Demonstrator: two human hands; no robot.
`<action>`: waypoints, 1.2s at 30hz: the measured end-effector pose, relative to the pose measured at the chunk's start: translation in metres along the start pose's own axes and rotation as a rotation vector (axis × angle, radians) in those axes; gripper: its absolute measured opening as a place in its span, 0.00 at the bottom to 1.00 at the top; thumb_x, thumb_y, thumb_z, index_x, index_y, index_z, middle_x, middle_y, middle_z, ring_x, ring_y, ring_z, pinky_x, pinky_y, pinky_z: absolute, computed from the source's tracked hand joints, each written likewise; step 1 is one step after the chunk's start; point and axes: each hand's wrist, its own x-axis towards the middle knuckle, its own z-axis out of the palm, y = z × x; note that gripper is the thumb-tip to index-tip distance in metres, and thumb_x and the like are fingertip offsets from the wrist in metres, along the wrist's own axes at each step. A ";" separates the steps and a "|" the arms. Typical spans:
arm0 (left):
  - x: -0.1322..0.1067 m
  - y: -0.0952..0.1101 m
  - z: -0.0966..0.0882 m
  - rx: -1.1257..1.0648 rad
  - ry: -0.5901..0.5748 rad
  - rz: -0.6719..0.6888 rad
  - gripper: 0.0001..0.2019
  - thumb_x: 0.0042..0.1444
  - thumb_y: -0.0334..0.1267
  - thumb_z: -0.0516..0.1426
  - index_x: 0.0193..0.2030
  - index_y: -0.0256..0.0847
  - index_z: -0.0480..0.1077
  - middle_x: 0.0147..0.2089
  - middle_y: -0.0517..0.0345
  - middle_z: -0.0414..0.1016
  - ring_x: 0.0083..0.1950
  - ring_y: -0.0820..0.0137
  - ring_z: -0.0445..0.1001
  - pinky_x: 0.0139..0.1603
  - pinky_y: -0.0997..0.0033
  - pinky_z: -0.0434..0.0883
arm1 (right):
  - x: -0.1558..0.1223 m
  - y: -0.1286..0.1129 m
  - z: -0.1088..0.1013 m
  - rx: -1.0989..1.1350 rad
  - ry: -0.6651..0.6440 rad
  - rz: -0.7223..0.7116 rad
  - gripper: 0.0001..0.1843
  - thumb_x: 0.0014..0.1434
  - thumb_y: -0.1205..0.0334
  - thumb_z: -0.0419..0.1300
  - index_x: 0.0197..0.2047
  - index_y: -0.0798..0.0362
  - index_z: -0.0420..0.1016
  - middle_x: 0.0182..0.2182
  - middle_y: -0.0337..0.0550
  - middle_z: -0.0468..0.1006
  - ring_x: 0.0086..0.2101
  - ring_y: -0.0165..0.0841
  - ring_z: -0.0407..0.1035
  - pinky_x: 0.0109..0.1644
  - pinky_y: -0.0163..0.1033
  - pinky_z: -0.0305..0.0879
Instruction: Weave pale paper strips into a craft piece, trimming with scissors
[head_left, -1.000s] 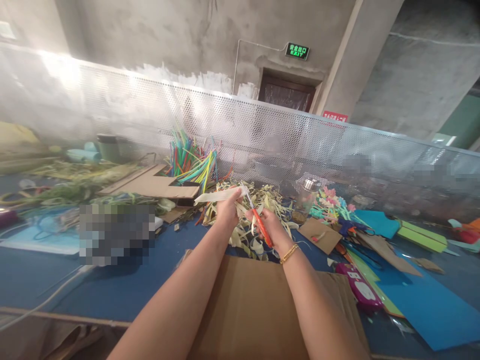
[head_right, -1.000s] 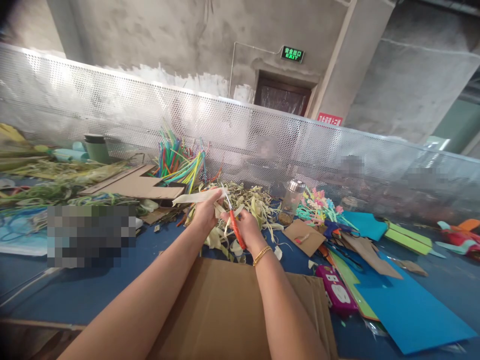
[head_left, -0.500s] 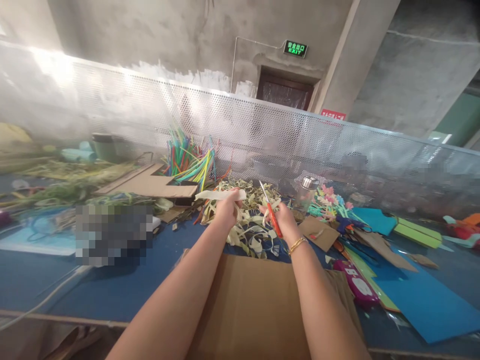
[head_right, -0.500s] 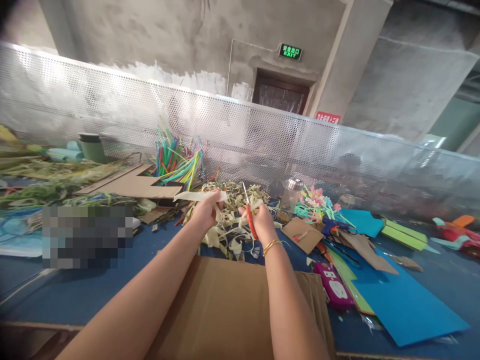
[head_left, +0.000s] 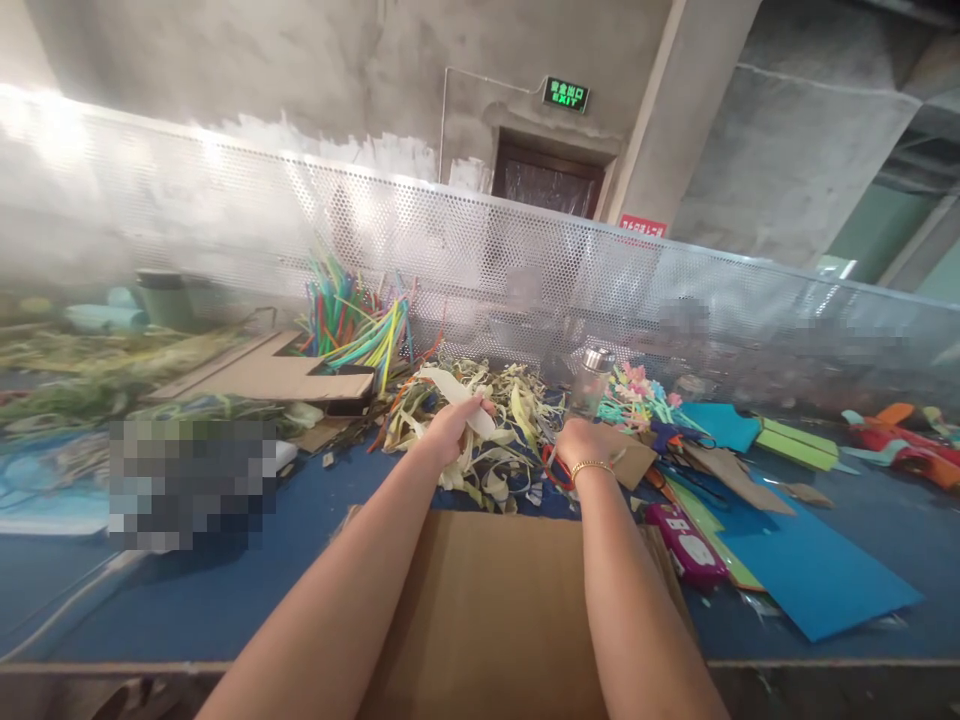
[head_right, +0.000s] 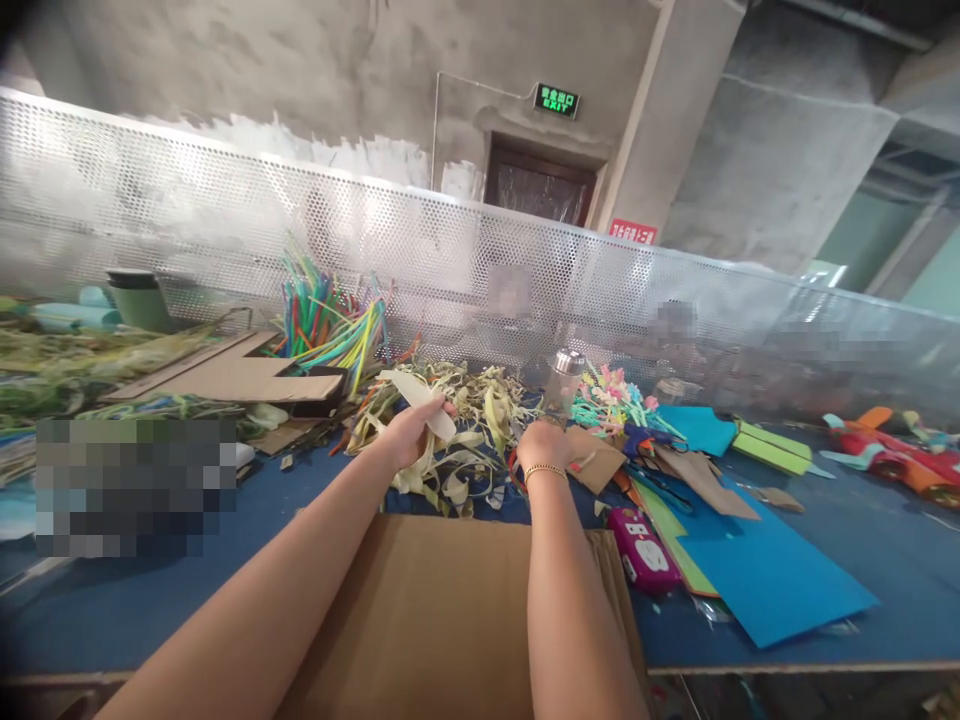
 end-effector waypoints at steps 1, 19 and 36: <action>-0.001 0.000 0.001 0.025 -0.022 0.017 0.15 0.48 0.47 0.64 0.26 0.36 0.73 0.25 0.50 0.74 0.20 0.71 0.69 0.20 0.73 0.61 | -0.002 -0.005 -0.003 0.017 0.059 -0.021 0.11 0.56 0.60 0.61 0.37 0.57 0.81 0.38 0.64 0.79 0.48 0.48 0.72 0.51 0.47 0.64; -0.029 0.008 0.020 0.473 -0.428 -0.152 0.22 0.51 0.59 0.58 0.31 0.38 0.70 0.29 0.58 0.69 0.29 0.73 0.65 0.28 0.74 0.61 | 0.002 -0.035 0.019 1.343 0.090 -0.097 0.20 0.44 0.46 0.67 0.29 0.56 0.75 0.17 0.32 0.64 0.18 0.22 0.54 0.20 0.29 0.49; -0.022 0.003 0.014 0.368 -0.410 -0.189 0.14 0.52 0.46 0.59 0.25 0.39 0.62 0.25 0.61 0.63 0.24 0.76 0.62 0.25 0.75 0.59 | 0.009 -0.019 -0.007 1.853 0.136 0.295 0.12 0.57 0.50 0.59 0.37 0.50 0.65 0.24 0.32 0.67 0.22 0.25 0.67 0.22 0.29 0.61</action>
